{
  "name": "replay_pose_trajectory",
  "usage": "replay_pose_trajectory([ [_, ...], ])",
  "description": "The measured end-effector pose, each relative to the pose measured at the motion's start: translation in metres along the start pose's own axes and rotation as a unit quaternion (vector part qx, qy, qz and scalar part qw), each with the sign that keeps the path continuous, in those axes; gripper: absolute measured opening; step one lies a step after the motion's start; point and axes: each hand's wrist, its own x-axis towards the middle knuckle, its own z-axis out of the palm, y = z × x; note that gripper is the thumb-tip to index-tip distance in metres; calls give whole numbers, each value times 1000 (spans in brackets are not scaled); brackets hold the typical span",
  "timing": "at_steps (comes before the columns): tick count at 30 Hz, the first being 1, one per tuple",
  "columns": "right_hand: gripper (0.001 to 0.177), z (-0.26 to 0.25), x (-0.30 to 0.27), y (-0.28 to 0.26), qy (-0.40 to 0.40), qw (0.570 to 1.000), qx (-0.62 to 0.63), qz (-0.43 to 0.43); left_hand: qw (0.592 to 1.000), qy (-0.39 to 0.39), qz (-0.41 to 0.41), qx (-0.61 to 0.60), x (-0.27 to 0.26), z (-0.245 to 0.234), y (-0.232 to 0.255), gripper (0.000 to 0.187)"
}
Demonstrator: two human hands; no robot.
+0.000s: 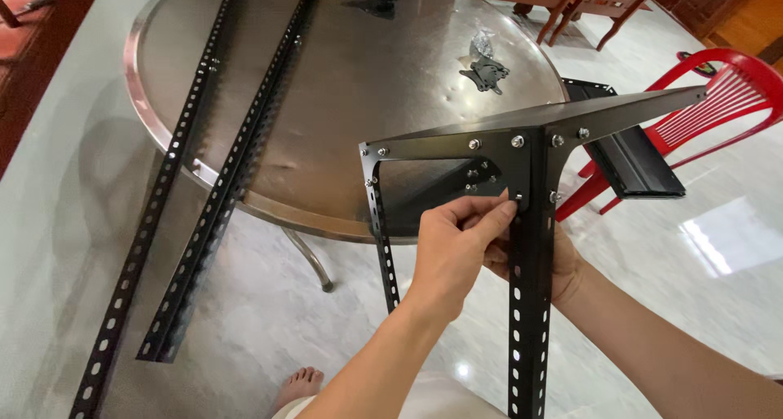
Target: The person assembles a metal shelving unit by attaching perforated metal rails to a frame using L-brackets and screws. They align the rails, insert screws, and tighten them by hand on a round metal table.
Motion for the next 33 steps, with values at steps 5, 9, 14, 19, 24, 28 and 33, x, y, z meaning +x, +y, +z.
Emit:
replay_pose_trajectory([
  [5, 39, 2, 0, 7, -90, 993, 69, 15, 999, -1, -46, -4, 3, 0, 7, 25],
  [9, 28, 10, 8, 18, -36, 998, 2, -55, 999, -6, -22, 29, 7, -4, 11, 22],
  [14, 29, 19, 10, 13, -118, 993, 18, 2, 999, -6, -26, 31, 4, -6, 11, 22],
  [19, 20, 20, 3, 8, 4, 999, 38, -4, 999, -13, -22, 19, 8, -6, 8, 23],
  [24, 18, 21, 1, 3, 32, 992, 121, 25, 1000, -22, -14, -7, 9, -9, 0, 23],
  [28, 20, 31, 4, 2, 41, 994, 96, 22, 999, -40, 3, -8, 11, -11, -4, 20],
  [33, 30, 41, 3, 0, 142, 989, -51, 1, 999, -33, -10, -8, 16, -9, -7, 19],
])
